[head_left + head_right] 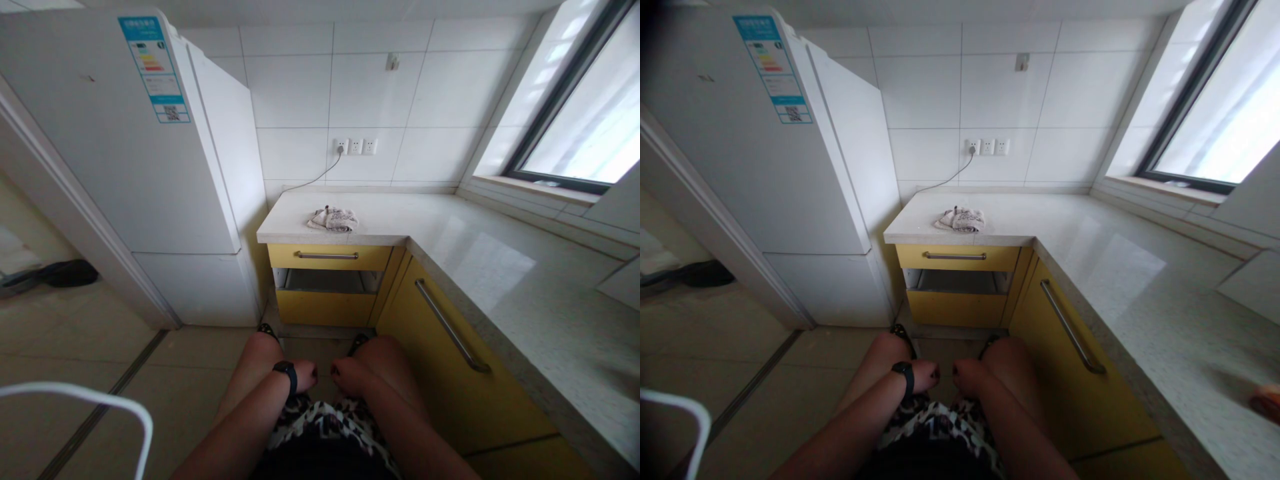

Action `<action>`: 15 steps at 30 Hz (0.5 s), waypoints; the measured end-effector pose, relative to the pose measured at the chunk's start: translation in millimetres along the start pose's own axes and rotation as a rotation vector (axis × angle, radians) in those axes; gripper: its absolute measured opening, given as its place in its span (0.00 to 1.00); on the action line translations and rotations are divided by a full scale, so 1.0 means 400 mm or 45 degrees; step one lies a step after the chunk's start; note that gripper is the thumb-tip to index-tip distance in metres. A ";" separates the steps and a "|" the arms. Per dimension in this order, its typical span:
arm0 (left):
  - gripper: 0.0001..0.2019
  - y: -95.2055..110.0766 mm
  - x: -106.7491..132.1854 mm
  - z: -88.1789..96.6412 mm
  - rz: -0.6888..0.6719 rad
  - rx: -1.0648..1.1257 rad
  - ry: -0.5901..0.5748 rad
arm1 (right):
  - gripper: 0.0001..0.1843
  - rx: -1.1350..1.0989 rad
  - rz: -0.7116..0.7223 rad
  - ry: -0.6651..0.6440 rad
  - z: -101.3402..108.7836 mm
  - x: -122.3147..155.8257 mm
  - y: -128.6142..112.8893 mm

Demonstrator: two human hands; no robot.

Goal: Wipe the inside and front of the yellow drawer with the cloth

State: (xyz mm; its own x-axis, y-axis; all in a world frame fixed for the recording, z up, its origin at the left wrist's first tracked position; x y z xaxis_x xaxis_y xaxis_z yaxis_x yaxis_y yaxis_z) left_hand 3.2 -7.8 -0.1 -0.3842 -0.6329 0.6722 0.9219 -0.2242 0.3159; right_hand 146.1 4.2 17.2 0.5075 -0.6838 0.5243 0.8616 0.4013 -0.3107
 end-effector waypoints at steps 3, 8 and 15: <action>0.19 -0.002 -0.001 -0.002 -0.001 0.012 -0.005 | 0.17 -0.002 -0.001 -0.003 -0.001 0.000 -0.001; 0.19 -0.003 -0.005 -0.005 -0.005 0.023 -0.022 | 0.17 -0.014 0.004 0.004 0.000 0.001 -0.002; 0.25 0.001 0.000 -0.001 0.000 0.031 -0.016 | 0.16 -0.004 0.015 0.011 0.006 0.007 -0.006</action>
State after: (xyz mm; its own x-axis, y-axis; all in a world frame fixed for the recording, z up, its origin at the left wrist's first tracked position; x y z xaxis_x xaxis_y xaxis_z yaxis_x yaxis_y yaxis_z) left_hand 3.5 -8.2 -0.1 -0.3850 -0.6233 0.6807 0.9205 -0.2058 0.3321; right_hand 145.3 2.7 21.2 0.5175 -0.6841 0.5140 0.8557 0.4072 -0.3195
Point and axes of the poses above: each hand's wrist, its own x-axis away from the middle knuckle, its own z-axis out of the back of the hand, y = z × x, the point moved 7 cm from there along -x, towards the middle knuckle, and after that the axes turned 13 degrees about -y, right-handed, at the moved point
